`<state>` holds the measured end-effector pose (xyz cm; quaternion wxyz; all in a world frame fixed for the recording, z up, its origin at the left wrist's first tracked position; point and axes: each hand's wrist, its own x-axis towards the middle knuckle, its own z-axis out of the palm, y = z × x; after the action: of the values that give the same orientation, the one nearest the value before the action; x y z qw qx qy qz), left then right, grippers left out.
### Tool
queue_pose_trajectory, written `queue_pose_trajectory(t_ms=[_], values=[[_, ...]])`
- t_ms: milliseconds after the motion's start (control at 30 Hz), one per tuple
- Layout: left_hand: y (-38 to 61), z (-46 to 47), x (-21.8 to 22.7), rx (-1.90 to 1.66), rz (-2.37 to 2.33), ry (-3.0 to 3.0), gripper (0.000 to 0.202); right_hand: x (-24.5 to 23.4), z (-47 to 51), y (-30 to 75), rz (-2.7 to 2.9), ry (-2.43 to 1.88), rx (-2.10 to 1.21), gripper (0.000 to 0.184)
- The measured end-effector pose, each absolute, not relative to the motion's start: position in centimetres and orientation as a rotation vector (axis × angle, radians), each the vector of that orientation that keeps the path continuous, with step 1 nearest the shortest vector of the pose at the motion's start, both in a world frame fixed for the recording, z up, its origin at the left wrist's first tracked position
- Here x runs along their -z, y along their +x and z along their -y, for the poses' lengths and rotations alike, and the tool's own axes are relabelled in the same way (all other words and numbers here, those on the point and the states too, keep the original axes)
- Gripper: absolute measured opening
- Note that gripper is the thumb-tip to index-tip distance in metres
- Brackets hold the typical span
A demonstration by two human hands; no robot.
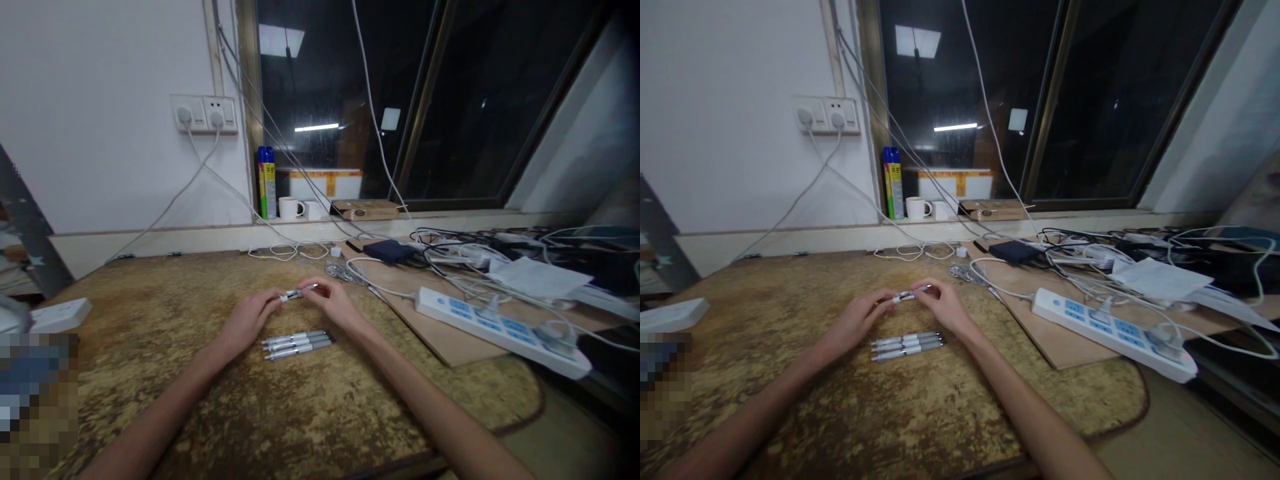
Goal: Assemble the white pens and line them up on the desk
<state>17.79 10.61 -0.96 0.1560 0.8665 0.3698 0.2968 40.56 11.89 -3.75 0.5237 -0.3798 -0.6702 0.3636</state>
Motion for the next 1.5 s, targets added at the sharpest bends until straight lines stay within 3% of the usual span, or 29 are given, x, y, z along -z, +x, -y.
queue_pose_trajectory(t_ms=[567, 767, 933, 1133, 1500], values=[[16.9, -11.8, 2.3, -0.996, -1.099, 2.537, 0.029, 4.8, -13.1, 42.4, 1.342, -0.964, -0.895, 0.031], [17.1, -11.8, 1.9, -0.992, -1.066, 2.61, 0.03, 5.6, -13.4, 42.1, 1.531, -0.991, -0.709, 0.029], [17.4, -11.3, 1.8, -0.94, -1.046, 2.648, 0.035, 5.7, -12.5, 40.7, 1.678, -0.976, -0.886, 0.042], [17.7, -11.0, 1.9, -0.908, -1.029, 2.648, 0.034, 5.3, -11.9, 40.5, 1.712, -0.903, -0.968, 0.036], [17.7, -10.9, 1.8, -0.914, -1.011, 2.693, 0.036, 5.5, -12.3, 41.0, 1.687, -0.895, -0.974, 0.043]])
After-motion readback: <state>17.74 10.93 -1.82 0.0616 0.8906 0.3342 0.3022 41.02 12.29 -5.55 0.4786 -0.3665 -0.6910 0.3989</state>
